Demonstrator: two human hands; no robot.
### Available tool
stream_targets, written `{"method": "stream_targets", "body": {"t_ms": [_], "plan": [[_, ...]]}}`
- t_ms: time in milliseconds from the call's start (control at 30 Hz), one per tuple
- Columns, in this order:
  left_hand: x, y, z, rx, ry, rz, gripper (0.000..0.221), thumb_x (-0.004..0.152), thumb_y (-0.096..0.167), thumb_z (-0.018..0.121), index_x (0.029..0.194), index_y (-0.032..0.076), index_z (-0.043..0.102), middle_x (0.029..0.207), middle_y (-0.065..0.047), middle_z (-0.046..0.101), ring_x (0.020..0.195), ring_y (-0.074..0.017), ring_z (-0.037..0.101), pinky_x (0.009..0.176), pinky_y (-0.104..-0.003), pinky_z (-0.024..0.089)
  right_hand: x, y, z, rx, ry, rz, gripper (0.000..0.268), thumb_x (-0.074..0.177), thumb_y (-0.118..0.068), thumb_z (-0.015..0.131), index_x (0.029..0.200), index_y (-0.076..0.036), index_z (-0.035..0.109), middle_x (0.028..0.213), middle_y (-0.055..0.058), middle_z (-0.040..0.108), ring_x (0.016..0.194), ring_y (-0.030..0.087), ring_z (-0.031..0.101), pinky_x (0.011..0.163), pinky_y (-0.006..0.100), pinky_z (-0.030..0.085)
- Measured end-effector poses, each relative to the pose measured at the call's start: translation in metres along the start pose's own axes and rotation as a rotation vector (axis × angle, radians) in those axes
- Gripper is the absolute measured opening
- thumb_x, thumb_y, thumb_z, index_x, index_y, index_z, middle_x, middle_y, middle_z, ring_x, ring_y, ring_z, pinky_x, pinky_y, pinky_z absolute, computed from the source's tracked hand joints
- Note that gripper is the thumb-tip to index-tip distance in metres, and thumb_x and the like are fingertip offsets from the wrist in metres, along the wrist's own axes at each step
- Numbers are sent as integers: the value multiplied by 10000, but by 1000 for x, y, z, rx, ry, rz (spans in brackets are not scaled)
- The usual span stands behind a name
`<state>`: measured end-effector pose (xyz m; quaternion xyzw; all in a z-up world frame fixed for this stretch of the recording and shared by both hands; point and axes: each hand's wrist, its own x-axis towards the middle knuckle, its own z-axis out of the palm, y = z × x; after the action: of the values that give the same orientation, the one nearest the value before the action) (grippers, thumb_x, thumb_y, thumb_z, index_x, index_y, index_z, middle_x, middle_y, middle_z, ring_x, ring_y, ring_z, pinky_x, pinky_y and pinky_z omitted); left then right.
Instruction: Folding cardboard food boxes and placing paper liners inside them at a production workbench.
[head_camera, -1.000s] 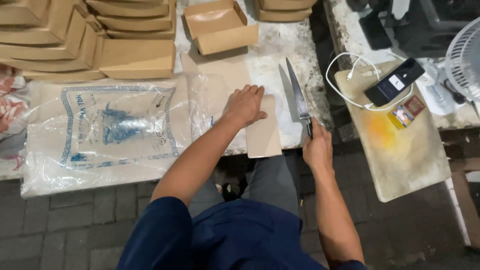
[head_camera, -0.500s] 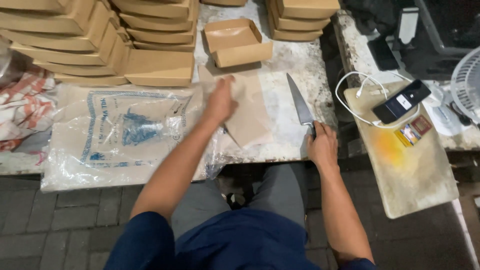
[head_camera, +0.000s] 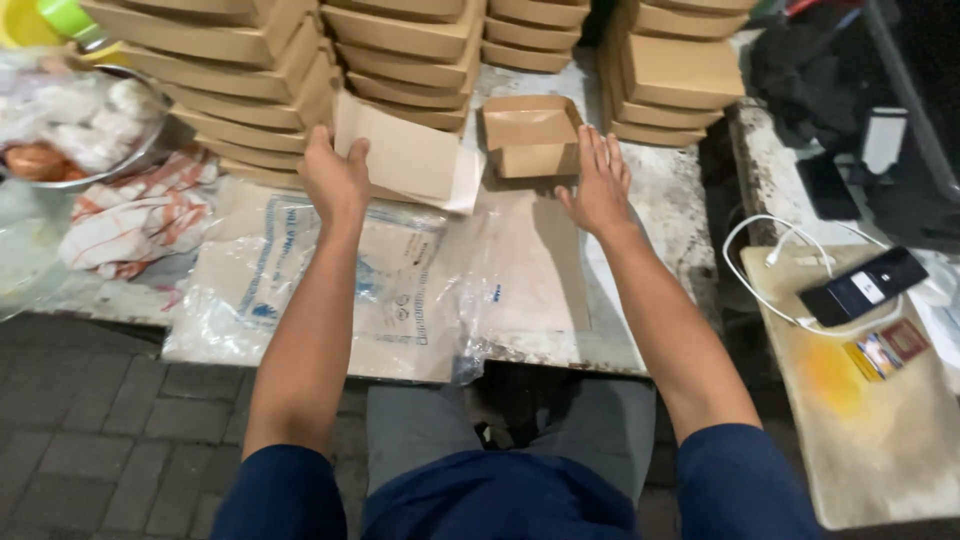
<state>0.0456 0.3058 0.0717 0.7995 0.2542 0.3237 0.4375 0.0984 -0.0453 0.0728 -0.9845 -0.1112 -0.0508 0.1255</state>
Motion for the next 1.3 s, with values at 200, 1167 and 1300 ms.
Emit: {"method": "stream_targets", "body": {"t_ms": [200, 1167, 1300], "plan": [[-25, -19, -1, -5, 34, -63, 149, 1024, 163, 544, 1113, 49, 506, 1068, -241, 683, 1040, -381, 672, 833, -482, 578, 29, 48, 69, -191, 23, -57, 456, 909, -291, 669, 1348, -273, 550, 1348, -38, 566, 1397, 210, 346, 1129, 612, 67], [-209, -13, 23, -198, -800, 1309, 193, 841, -81, 619, 831, 110, 645, 1021, -62, 643, 1073, -309, 609, 875, -387, 539, -289, 40, 61, 549, 441, -225, 339, 859, -206, 744, 1159, -70, 666, 1182, 112, 634, 1177, 337, 581, 1130, 480, 318], [-221, -6, 17, -110, -774, 1367, 177, 878, -11, 618, 867, 154, 680, 963, -23, 610, 1077, -270, 590, 806, -329, 536, -280, 39, 50, 511, 411, -160, 640, 843, -442, 777, 1277, -35, 542, 1157, 108, 578, 1064, 299, 597, 1019, 431, 384]]}}
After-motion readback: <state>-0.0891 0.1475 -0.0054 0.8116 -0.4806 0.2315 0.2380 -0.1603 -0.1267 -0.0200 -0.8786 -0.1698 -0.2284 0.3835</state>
